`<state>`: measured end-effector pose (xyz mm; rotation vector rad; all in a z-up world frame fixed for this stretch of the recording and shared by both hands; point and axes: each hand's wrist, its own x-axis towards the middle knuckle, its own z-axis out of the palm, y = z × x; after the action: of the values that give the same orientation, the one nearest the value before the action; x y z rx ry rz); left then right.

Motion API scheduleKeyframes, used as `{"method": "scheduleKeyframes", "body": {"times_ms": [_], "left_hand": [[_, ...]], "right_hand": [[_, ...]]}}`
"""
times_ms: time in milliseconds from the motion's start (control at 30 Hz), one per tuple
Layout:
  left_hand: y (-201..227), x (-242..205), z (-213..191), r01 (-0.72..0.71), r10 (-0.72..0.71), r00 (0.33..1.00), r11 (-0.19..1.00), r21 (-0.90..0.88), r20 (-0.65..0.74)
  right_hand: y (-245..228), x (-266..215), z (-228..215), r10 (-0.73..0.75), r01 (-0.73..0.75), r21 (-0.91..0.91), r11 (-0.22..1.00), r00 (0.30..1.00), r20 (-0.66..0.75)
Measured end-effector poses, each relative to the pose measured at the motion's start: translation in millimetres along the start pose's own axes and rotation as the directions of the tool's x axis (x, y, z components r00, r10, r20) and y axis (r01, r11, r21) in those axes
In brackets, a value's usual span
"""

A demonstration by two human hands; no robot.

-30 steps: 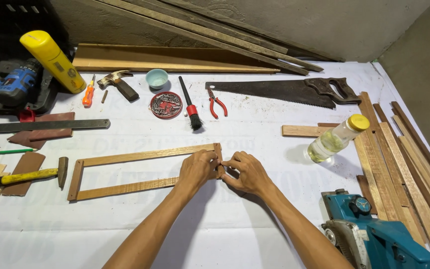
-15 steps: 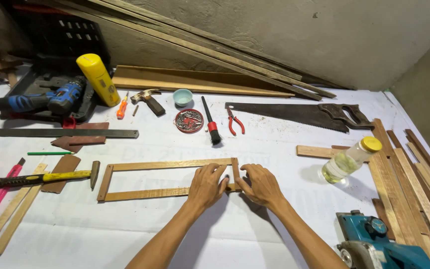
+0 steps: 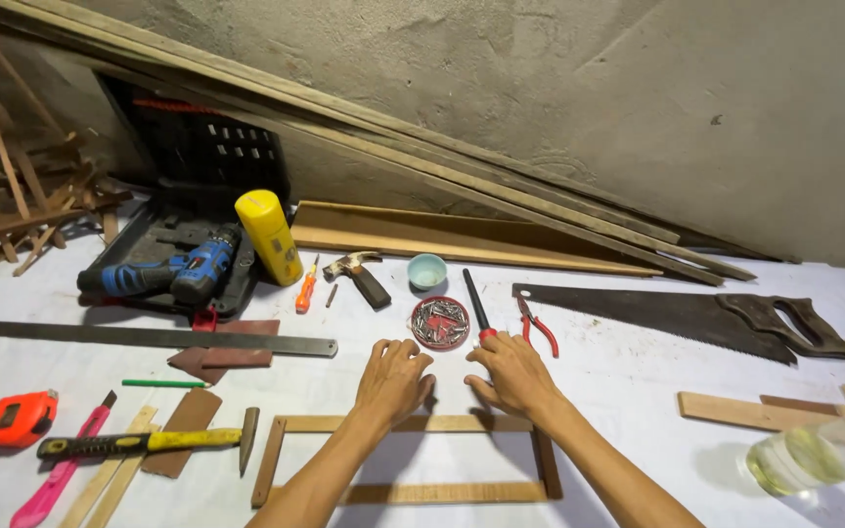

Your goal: Measure, fit, and hammer wooden strips together to assemble rectangular frames.

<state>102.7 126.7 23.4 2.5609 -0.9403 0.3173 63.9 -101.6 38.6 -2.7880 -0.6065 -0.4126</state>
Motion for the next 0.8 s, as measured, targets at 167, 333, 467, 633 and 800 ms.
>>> {"method": "scheduleKeyframes", "body": {"times_ms": [167, 333, 467, 633, 800], "left_hand": [[-38.7, 43.6, 12.1, -0.025, 0.025, 1.0, 1.0, -0.014, 0.003], [-55.0, 73.5, 35.8, 0.003, -0.005, 1.0, 0.985, -0.172, -0.013], [-65.8, 86.3, 54.0, 0.007, -0.001, 0.999, 0.985, -0.174, 0.033], [-69.4, 96.8, 49.8, 0.009, 0.007, 0.996, 0.984, -0.18, 0.087], [-70.2, 89.4, 49.0, -0.028, 0.026, 1.0, 0.971, -0.237, -0.011]], "right_hand": [[18.5, 50.7, 35.9, 0.148, -0.147, -0.019, 0.989, 0.977, 0.152], [35.3, 82.0, 57.4, 0.119, -0.117, -0.022, 0.993, 0.989, 0.088], [49.9, 97.2, 79.1, 0.154, -0.156, -0.002, 0.988, 0.976, 0.154], [43.2, 106.3, 74.9, 0.138, -0.138, -0.012, 0.99, 0.964, 0.226], [44.0, 100.6, 80.8, 0.024, -0.025, 0.016, 1.0, 0.998, 0.06]]}}
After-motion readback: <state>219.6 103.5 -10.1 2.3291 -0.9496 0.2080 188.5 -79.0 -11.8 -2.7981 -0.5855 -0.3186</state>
